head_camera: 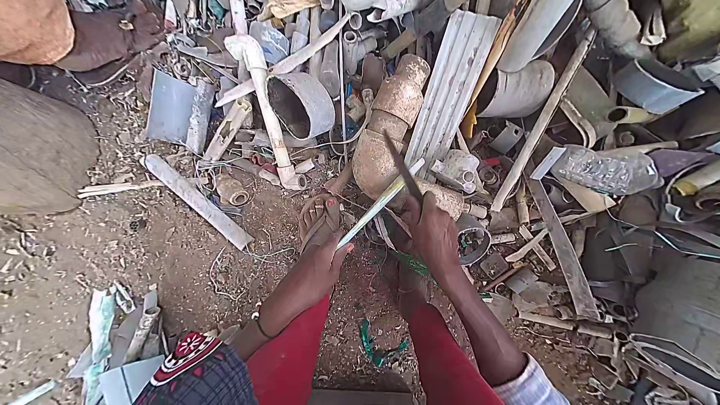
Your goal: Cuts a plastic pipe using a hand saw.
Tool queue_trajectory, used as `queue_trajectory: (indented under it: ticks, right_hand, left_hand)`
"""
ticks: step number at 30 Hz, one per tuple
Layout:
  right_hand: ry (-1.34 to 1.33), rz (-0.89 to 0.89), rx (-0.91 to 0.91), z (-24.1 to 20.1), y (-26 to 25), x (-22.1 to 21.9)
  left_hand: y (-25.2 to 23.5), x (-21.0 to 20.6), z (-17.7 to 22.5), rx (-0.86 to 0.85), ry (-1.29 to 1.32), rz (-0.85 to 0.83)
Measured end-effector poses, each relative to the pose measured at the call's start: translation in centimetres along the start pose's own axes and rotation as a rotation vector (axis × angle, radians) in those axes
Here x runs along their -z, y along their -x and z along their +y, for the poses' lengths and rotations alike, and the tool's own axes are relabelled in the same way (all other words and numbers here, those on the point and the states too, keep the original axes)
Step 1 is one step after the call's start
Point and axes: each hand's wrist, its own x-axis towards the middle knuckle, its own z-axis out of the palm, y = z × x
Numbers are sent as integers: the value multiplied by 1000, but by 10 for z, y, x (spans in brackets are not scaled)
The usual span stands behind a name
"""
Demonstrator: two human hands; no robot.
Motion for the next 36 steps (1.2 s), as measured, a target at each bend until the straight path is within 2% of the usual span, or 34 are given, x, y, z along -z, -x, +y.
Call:
queue_trajectory:
  ticks: [2, 3, 5, 7, 12, 17, 18, 21, 22, 25, 26, 30, 31, 34, 35, 36]
  right_hand:
    - [30, -72, -50, -12, 2, 9]
    - [66, -42, 15, -16, 15, 4]
    - [101, 133, 225, -9, 36, -15]
    - [84, 210, 302, 0, 31, -22]
    - [-9, 160, 179, -14, 24, -21]
    - [139, 151, 437, 0, 48, -36]
    - [148, 132, 406, 3, 42, -31]
    - [162, -37, 126, 4, 11, 2]
    - [180, -82, 102, 2, 9, 9]
    - [200, 31, 343, 0, 36, -3]
    - [194, 47, 374, 2, 37, -7]
    - [229, -224, 34, 5, -4, 31]
    - [236, -232, 62, 2, 1, 33]
    - [224, -103, 319, -1, 36, 16]
    - [215, -65, 313, 2, 34, 13]
    - [217, -97, 233, 3, 23, 20]
  left_hand:
    - [1, 3, 3, 20, -41, 3]
    - [1, 5, 4, 36, -77, 6]
    - [1, 6, 5, 60, -129, 1]
    - [-2, 8, 7, 52, -146, 7]
    - [-8, 11, 17, 70, -197, 89]
    - [3, 6, 4, 79, -338, 155]
    - [4, 6, 4, 83, -353, 149]
    - [6, 10, 9, 108, -375, 128]
    - [7, 10, 10, 114, -388, 133]
    - [7, 11, 12, 137, -407, 97]
    - [7, 11, 12, 147, -422, 75]
    - [11, 10, 15, 144, -441, 117]
    - [12, 11, 14, 133, -459, 141]
    - [9, 12, 16, 155, -491, 106]
    - [8, 12, 17, 162, -497, 91]
    - [7, 12, 19, 171, -495, 88]
